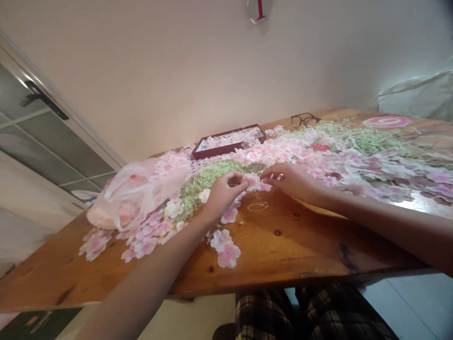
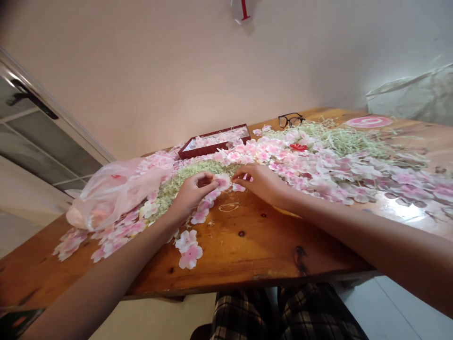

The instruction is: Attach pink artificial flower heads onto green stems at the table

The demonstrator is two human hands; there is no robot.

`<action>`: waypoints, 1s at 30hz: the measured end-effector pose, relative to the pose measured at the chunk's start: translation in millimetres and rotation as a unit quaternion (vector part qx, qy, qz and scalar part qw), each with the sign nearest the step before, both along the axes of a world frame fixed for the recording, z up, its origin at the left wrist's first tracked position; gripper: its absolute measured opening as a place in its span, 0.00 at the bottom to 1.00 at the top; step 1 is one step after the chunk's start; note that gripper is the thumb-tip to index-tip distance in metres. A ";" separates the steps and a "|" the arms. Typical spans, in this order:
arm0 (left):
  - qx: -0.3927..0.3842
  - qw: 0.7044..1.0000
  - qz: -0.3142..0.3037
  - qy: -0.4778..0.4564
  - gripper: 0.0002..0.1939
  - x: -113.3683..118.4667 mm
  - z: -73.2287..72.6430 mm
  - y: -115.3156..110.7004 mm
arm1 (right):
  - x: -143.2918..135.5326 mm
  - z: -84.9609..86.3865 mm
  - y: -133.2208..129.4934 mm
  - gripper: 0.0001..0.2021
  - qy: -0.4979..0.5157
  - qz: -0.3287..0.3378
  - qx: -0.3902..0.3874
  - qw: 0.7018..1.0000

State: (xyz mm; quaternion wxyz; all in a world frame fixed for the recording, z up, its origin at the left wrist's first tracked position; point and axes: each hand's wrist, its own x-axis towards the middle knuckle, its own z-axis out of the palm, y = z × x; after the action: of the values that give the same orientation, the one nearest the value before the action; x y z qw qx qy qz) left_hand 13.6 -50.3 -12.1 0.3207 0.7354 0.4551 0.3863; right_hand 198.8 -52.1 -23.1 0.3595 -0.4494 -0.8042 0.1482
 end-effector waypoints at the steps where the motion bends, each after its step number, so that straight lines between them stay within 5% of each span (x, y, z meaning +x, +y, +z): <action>1: 0.002 1.000 0.005 0.002 0.11 -1.0 -0.8 2.3 | -2.5 -2.0 2.6 0.07 -0.022 0.011 0.017 1.000; 5: -0.007 1.000 0.029 0.001 0.11 -4.9 -4.4 10.4 | -17.8 -7.9 11.6 0.06 -0.117 0.049 0.046 0.991; 9: -0.013 0.999 0.035 -0.008 0.11 -7.5 -7.4 13.6 | -24.1 -5.1 13.5 0.06 -0.150 0.001 0.059 0.987; 17: -0.011 0.998 0.049 -0.023 0.14 -5.9 -8.2 12.0 | -12.7 11.4 2.8 0.06 0.132 -0.002 -0.116 0.984; 22: -0.003 0.999 0.039 -0.032 0.14 -4.7 -7.7 11.3 | -20.2 21.6 -7.7 0.04 0.179 0.006 -0.158 0.971; 30: -0.017 0.998 0.036 -0.043 0.14 -3.3 -7.1 8.8 | -9.2 11.6 3.2 0.05 0.093 -0.049 -0.038 0.994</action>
State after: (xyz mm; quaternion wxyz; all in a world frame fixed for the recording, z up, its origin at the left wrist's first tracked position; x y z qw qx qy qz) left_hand 10.4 -41.5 -19.2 0.3381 0.6958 0.4739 0.4207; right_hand 189.6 -48.9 -11.6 0.4222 -0.4861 -0.7379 0.2023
